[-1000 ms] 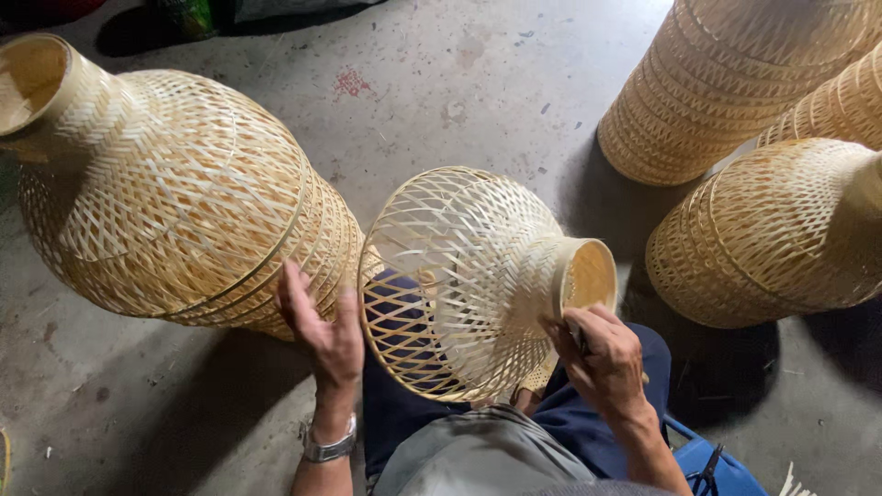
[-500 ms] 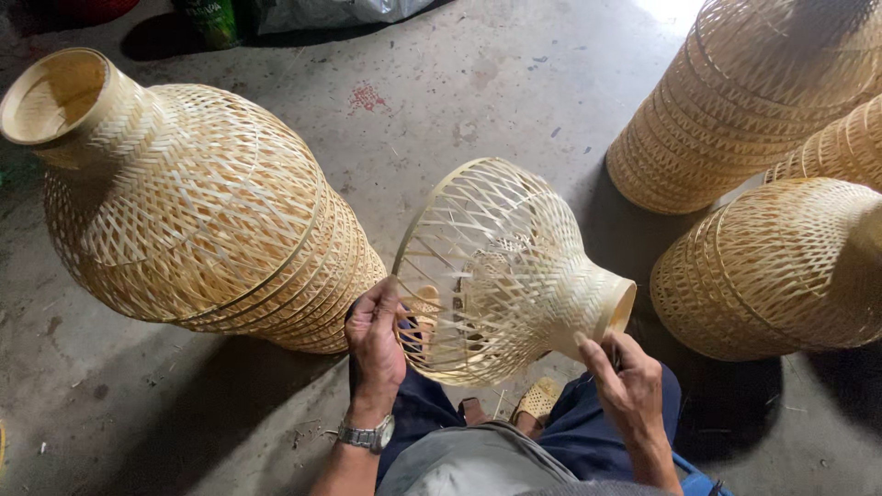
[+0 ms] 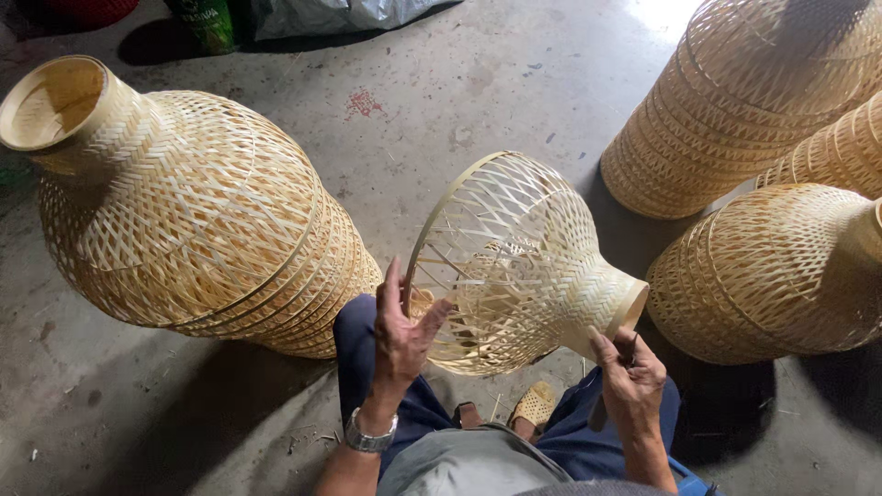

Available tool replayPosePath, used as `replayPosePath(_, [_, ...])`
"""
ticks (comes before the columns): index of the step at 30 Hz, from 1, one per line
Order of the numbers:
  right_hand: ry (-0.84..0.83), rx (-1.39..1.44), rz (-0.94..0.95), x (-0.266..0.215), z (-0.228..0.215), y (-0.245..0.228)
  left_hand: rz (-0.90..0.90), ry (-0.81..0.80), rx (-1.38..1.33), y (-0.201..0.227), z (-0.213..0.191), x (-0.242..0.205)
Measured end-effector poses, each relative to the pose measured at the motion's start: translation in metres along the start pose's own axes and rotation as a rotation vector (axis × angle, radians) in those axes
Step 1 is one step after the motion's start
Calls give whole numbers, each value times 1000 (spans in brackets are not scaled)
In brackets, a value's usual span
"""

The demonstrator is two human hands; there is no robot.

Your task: The person assembles a woven bamboo structure by hand, using a small wooden tool to tuck in and secure the loose ends of bamboo strips along the rim and body.

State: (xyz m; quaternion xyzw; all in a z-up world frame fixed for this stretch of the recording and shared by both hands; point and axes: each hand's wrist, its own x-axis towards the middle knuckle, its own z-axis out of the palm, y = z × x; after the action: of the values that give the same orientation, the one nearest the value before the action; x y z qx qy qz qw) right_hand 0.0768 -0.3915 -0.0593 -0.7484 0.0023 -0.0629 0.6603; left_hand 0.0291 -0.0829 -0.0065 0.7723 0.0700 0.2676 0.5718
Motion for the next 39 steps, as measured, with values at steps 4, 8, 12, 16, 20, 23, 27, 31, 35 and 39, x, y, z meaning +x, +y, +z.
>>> replayPosePath(4, [-25, 39, -14, -6, 1, -4, 98, 43, 307, 16, 9, 6])
replayPosePath(8, [-53, 2, -59, -13, 7, -10, 134, 61, 407, 17, 17, 6])
replayPosePath(12, [-39, -1, -44, -18, 9, -13, 160, 89, 401, 15, 17, -1])
replayPosePath(16, [-53, 46, -51, -22, 13, -11, 148, 128, 478, 13, 16, -6])
replayPosePath(20, [-62, 53, -56, -23, 16, -11, 181, 130, 466, 11, 10, -9])
replayPosePath(23, [-77, 9, -71, -24, 17, -16, 197, 144, 486, 12, 8, -8])
replayPosePath(27, [-72, 19, -34, -26, 21, -23, 147, 142, 479, 14, 5, -7])
replayPosePath(31, [-71, -42, -86, -25, 26, -32, 180, 156, 488, 7, 4, -5])
replayPosePath(35, [-67, -87, -26, -21, 26, -40, 172, 128, 457, -13, 2, 1])
replayPosePath(39, [-39, -125, -38, -18, 26, -44, -38, 56, 302, -23, -7, 9])
